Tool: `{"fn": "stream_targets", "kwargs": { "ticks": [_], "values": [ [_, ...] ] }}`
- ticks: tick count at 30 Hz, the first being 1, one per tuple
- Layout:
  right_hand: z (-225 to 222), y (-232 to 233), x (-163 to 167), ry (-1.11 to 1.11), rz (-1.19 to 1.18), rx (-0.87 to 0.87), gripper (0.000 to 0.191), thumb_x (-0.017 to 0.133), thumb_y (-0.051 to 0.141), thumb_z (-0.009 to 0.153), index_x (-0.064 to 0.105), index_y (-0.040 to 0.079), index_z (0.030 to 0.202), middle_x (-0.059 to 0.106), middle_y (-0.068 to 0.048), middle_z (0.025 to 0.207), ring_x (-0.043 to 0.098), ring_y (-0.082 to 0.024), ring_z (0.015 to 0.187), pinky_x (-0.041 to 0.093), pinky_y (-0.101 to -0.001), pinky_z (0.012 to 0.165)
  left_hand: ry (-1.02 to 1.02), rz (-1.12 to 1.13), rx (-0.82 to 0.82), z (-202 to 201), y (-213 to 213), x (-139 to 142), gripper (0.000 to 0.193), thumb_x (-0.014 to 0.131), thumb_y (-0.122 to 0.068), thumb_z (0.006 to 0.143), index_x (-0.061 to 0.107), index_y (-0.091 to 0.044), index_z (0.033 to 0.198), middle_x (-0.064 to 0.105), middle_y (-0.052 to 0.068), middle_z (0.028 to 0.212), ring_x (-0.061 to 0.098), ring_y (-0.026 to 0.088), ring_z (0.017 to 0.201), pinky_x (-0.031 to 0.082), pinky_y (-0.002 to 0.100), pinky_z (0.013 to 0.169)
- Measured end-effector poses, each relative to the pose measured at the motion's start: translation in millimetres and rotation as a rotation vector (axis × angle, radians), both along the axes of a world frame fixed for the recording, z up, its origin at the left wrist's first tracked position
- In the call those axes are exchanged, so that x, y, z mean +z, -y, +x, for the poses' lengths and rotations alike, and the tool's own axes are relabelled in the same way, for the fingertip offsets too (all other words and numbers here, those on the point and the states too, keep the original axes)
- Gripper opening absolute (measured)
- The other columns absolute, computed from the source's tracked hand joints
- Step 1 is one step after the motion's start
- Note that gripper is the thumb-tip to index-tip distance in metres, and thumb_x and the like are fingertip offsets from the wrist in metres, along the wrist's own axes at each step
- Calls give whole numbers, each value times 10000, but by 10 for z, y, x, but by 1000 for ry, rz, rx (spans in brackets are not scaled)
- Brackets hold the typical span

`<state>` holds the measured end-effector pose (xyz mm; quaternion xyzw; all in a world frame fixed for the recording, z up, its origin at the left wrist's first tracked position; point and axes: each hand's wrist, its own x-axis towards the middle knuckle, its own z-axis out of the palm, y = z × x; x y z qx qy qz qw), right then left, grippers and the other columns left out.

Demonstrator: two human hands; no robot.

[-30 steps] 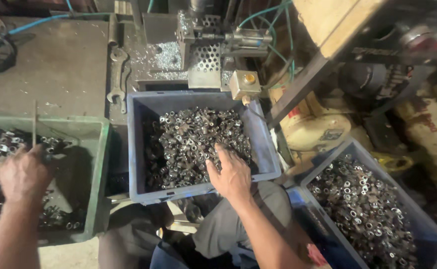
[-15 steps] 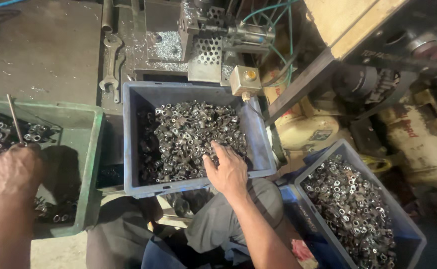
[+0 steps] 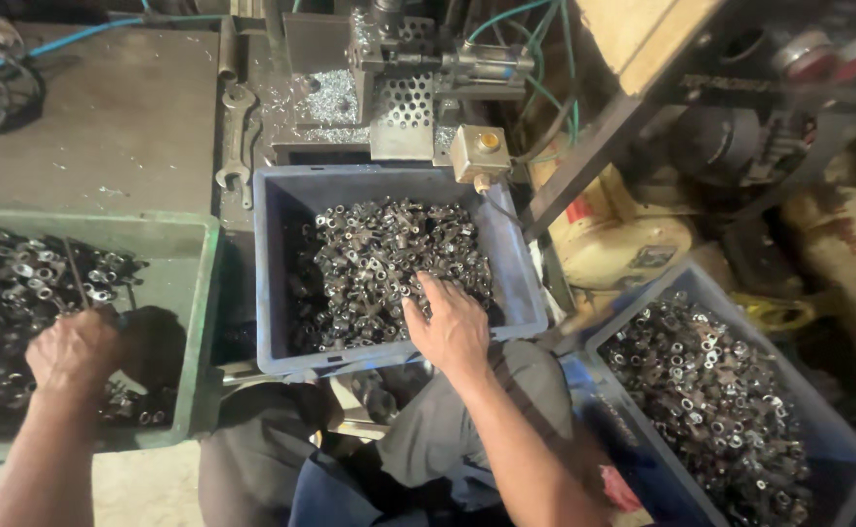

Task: The person picks small machined metal fittings from a bin, seats them one at a time into the fixture of a top facing and chamfering machine, and moves processed parts into a separate bin, occasionally using a rod to poke or reposition parts in the bins.

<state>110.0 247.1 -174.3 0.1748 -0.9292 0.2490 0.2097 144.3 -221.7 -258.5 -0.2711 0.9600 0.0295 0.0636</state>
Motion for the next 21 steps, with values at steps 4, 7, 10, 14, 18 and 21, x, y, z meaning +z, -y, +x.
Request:
{"fn": "stream_targets", "kwargs": {
  "ticks": [4, 7, 10, 14, 18, 21],
  "values": [
    [15, -16, -4, -19, -31, 3, 423, 699, 303, 901, 677, 46, 1236, 742, -172, 1084, 708, -360, 958, 555, -458, 840, 35, 38, 24, 40, -105, 134, 513, 717, -563, 847, 806, -152, 1142, 769, 218, 1171, 718, 420, 1138, 572, 495, 951],
    [20, -41, -3, 3, -35, 1, 428, 707, 313, 893, 682, 49, 1228, 743, -172, 1090, 706, -365, 960, 552, -462, 846, 3, 27, 29, 72, -248, 305, 512, 678, -602, 908, 810, -147, 1104, 771, 240, 1117, 723, 434, 1089, 574, 504, 918],
    [19, -58, -3, -22, -60, 7, 424, 715, 311, 897, 683, 50, 1230, 743, -168, 1105, 713, -361, 978, 558, -458, 860, -199, -9, 6, 131, -511, 514, 371, 659, -459, 957, 787, -172, 1154, 779, 227, 1045, 739, 438, 990, 582, 519, 848],
    [11, -33, -12, -8, -111, 39, 431, 731, 324, 888, 688, 61, 1226, 748, -157, 1141, 729, -347, 994, 578, -429, 848, -542, 228, -20, 212, -1089, 808, 305, 733, -317, 879, 784, -174, 1143, 759, 184, 1028, 726, 383, 941, 566, 473, 845],
    [-9, -47, -33, 191, -245, 71, 488, 760, 310, 872, 675, 89, 1299, 764, -122, 1118, 752, -269, 972, 591, -367, 814, -737, 384, -366, 99, -2077, 948, 292, 811, -230, 753, 752, -89, 1003, 734, 151, 983, 688, 382, 948, 544, 477, 828],
    [-72, -147, -79, 419, -487, 158, 539, 740, 221, 876, 606, 86, 1380, 762, -90, 1123, 745, -170, 991, 589, -307, 832, -776, 463, -621, -71, -2774, 1020, 218, 793, -215, 782, 723, -91, 947, 730, 137, 915, 693, 365, 895, 532, 483, 830]
  ]
}}
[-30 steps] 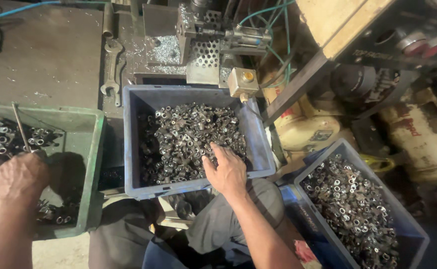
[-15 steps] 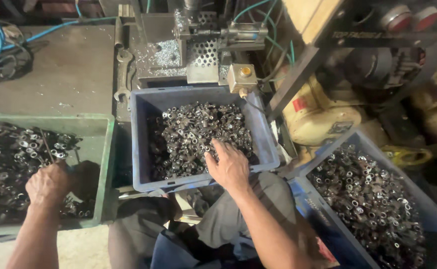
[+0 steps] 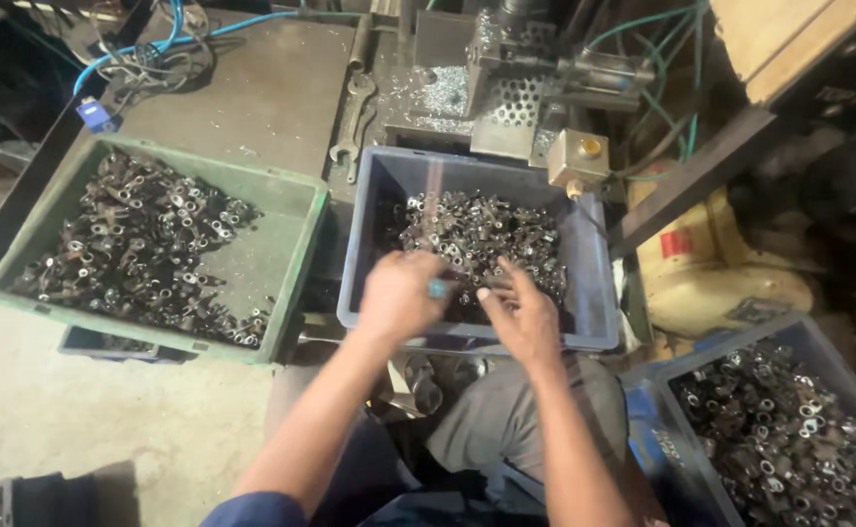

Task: The person picks small machined metal fittings from a bin, seats them one at a time into the fixture of a top facing and chamfering machine, and moves processed parts into a separate bin, occasionally using a rod to poke or reposition parts in the bins.

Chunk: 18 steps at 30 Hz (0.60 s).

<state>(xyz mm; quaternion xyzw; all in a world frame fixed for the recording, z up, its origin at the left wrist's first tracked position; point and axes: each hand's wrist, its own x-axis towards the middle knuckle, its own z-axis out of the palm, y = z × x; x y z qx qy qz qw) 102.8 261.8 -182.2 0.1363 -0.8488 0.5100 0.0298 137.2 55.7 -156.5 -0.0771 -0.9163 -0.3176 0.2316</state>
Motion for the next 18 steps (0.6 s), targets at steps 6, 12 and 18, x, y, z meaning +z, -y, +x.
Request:
{"fn": "stream_targets", "kwargs": {
  "ticks": [6, 12, 18],
  "values": [
    [-237, -271, -225, 225, -368, 269, 396, 673, -26, 919, 642, -6, 1313, 714, -53, 1099, 665, -101, 989, 560, -258, 862, -74, -167, -197, -53, -406, -72, 359, 740, -103, 672, 665, -78, 1022, 690, 126, 945, 686, 326, 920, 477, 466, 962],
    [-355, -344, -363, 328, -353, 363, 316, 657, -57, 918, 678, -32, 1232, 726, -46, 1042, 653, -92, 899, 552, -259, 781, -9, -215, -240, -6, -355, -126, 471, 751, -101, 656, 651, -74, 1116, 674, 121, 944, 673, 327, 903, 468, 444, 946],
    [-404, -377, -302, 394, -420, 267, 212, 654, 7, 951, 689, -11, 1158, 749, -78, 954, 706, -132, 816, 550, -262, 722, -131, -126, -205, 15, -334, -82, 550, 791, -155, 654, 646, -60, 1176, 675, 142, 997, 667, 339, 912, 466, 473, 954]
  ]
}}
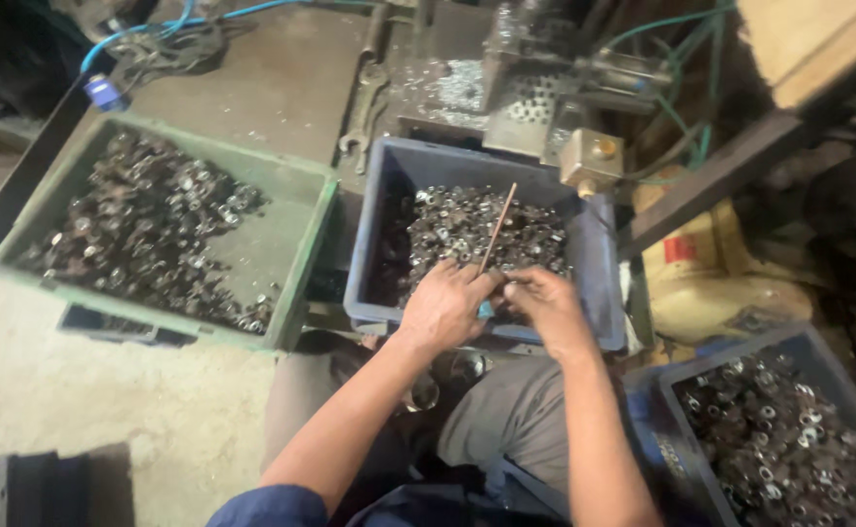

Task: The person picks small machined metal fittings from a bin, seats them one at a time into the fixture of a top facing and chamfering machine, and moves processed parts into a separate bin, occasionally using a rod to poke or reposition parts in the bins.

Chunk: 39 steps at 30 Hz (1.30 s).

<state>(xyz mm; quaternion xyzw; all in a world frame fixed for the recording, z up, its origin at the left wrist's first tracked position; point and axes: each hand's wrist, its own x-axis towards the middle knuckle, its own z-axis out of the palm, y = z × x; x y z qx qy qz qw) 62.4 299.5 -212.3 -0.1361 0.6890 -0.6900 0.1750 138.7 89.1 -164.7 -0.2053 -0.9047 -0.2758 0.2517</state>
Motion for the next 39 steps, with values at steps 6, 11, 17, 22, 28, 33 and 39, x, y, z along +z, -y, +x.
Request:
{"fn": "stream_targets", "kwargs": {
  "ticks": [6, 11, 17, 22, 28, 33, 39],
  "values": [
    [-57, -45, -18, 147, -139, -55, 146, 656, 36, 949, 664, 37, 1094, 745, -88, 937, 729, -164, 804, 574, -287, 709, 140, 56, 50, -8, 42, -40, 438, 764, -132, 705, 694, -113, 1136, 698, 105, 1015, 677, 324, 945, 501, 438, 924],
    [-43, -48, -17, 107, -108, 2, 158, 691, 15, 929, 644, 32, 1078, 727, -79, 925, 718, -159, 788, 575, -284, 703, 155, 114, 54, -19, 73, -19, 446, 749, -122, 645, 712, -105, 1089, 710, 106, 981, 677, 340, 938, 514, 451, 915],
    [12, -10, 67, 79, -42, 36, 249, 674, 20, 907, 654, 69, 1150, 726, -53, 879, 688, -112, 738, 540, -245, 664, 130, 190, 56, 6, 77, 3, 395, 721, -103, 672, 731, -93, 1067, 716, 125, 968, 679, 359, 927, 530, 453, 875],
    [25, -41, 100, 93, -63, 61, 198, 690, 43, 929, 665, 39, 1126, 736, -48, 904, 693, -117, 769, 542, -250, 685, 108, 199, 17, -12, 48, -4, 293, 705, -118, 744, 740, -93, 1033, 725, 123, 937, 690, 348, 897, 531, 461, 881],
    [5, -45, 96, 147, -162, -50, 179, 696, 52, 913, 652, 38, 1085, 730, -56, 912, 701, -144, 768, 563, -275, 671, 15, 296, 43, 13, 49, 40, 499, 686, -98, 795, 627, -82, 1290, 726, 151, 1009, 686, 389, 908, 545, 488, 840],
    [41, -15, 63, -119, -27, -229, 197, 721, 42, 916, 659, 23, 1102, 727, -60, 928, 681, -120, 807, 559, -261, 722, 338, 486, 230, -44, 22, 57, 756, 685, -103, 795, 434, -89, 1508, 756, 155, 962, 695, 416, 845, 545, 495, 769],
    [178, 79, 64, -300, 35, -295, 164, 710, 73, 932, 667, 28, 1084, 738, -22, 958, 679, -71, 846, 558, -229, 746, 119, 398, 215, -531, 270, 258, 305, 719, -116, 836, 740, -71, 1137, 758, 188, 945, 763, 360, 861, 600, 428, 743]
  ]
}}
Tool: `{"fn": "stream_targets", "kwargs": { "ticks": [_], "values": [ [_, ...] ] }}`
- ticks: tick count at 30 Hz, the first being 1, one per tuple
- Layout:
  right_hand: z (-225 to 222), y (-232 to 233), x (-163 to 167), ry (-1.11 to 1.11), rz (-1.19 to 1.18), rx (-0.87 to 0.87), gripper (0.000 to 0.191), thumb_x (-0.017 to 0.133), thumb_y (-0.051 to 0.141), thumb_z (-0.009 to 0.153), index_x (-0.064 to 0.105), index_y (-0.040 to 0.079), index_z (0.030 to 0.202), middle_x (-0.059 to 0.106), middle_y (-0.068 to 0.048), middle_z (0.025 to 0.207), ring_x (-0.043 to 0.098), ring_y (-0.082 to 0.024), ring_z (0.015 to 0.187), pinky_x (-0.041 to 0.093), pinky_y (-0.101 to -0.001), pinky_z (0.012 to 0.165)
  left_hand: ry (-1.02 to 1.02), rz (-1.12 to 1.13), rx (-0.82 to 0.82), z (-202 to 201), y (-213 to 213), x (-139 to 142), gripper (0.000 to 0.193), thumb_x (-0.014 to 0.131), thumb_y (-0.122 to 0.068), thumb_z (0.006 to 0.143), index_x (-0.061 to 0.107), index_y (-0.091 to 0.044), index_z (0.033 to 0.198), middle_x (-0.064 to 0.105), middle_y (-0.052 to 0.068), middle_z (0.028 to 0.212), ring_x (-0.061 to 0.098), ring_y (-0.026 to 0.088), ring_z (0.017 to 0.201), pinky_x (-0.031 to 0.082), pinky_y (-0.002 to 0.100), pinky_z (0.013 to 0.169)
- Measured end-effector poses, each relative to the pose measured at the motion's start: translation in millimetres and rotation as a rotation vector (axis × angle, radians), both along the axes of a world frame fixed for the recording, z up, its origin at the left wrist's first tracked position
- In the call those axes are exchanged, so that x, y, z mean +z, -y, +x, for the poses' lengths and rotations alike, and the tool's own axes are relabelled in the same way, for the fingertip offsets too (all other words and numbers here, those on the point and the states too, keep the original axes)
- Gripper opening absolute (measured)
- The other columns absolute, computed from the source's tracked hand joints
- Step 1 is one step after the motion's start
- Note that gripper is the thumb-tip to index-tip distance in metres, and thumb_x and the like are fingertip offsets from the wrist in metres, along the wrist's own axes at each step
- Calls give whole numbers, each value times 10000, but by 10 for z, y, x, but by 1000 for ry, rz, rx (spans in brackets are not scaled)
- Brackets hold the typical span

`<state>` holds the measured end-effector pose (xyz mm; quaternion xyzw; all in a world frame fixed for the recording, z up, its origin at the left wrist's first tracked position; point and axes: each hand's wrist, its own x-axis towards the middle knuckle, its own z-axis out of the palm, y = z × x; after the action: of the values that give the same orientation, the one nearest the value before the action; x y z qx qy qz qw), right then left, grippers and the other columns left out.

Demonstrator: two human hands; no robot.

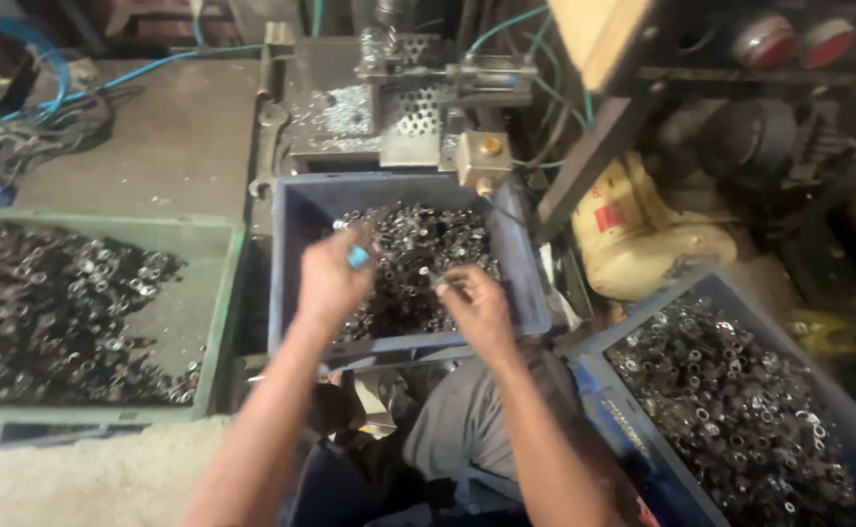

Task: The person picks small machined metal fittings from a bin, seats them one at a time into the fixture of a top facing and chamfering machine, and moves processed parts into a separate bin, occasionally using a rod to poke or reposition parts in the bins.

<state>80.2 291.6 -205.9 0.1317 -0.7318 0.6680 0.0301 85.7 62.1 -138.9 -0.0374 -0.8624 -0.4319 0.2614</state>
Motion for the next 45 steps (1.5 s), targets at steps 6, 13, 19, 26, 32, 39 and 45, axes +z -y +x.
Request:
{"fn": "stream_targets", "kwargs": {
  "ticks": [6, 13, 19, 26, 32, 39, 45],
  "values": [
    [110, 70, 207, -56, 191, -103, 124, 735, 102, 909, 706, 47, 1016, 745, -17, 810, 652, -60, 685, 533, -235, 620, -130, -641, 154, -900, 314, 948, 220, 762, -228, 839, 789, -174, 1051, 716, 181, 738, 705, 392, 678, 573, 482, 636],
    [114, 64, 286, -84, 168, -92, 152, 738, 121, 907, 695, 38, 1026, 755, -33, 826, 687, -71, 708, 552, -246, 644, 10, -954, 144, -1500, 159, 1506, 137, 688, -149, 818, 809, -169, 880, 745, 183, 818, 743, 365, 783, 590, 459, 687],
    [112, 43, 286, -60, 207, -87, 136, 725, 143, 918, 705, 38, 1004, 744, -42, 786, 668, -85, 678, 534, -260, 626, 91, -795, 95, -1858, 223, 1373, 176, 758, -253, 819, 796, -89, 870, 745, 224, 872, 731, 393, 832, 580, 480, 730],
    [128, 88, 360, -182, 196, -103, 169, 736, 152, 909, 698, 48, 1036, 759, -45, 844, 725, -87, 744, 563, -257, 671, 40, 12, -88, -1448, 528, 991, 255, 749, -281, 799, 756, -102, 981, 762, 169, 899, 749, 336, 845, 585, 450, 735],
    [114, 99, 307, -52, 304, -139, 167, 738, 162, 893, 719, 57, 1022, 774, -82, 812, 740, -136, 713, 574, -291, 669, -60, -688, 121, -1535, 370, 1345, 241, 724, -146, 771, 812, -142, 995, 740, 216, 838, 724, 418, 812, 575, 501, 729],
    [104, 55, 296, -54, 251, -90, 180, 733, 159, 903, 711, 48, 1044, 780, -86, 864, 740, -143, 761, 579, -286, 697, 152, -892, 164, -1798, -73, 1501, 145, 722, -177, 861, 787, -49, 867, 756, 219, 901, 750, 364, 877, 596, 461, 766],
    [75, 91, 427, -124, 327, -91, 169, 724, 172, 913, 712, 67, 1044, 786, -83, 891, 763, -157, 787, 578, -290, 706, 100, -749, 134, -1692, 264, 1682, 250, 815, -290, 807, 784, -96, 962, 751, 220, 957, 725, 369, 909, 574, 461, 829]
  ]
}}
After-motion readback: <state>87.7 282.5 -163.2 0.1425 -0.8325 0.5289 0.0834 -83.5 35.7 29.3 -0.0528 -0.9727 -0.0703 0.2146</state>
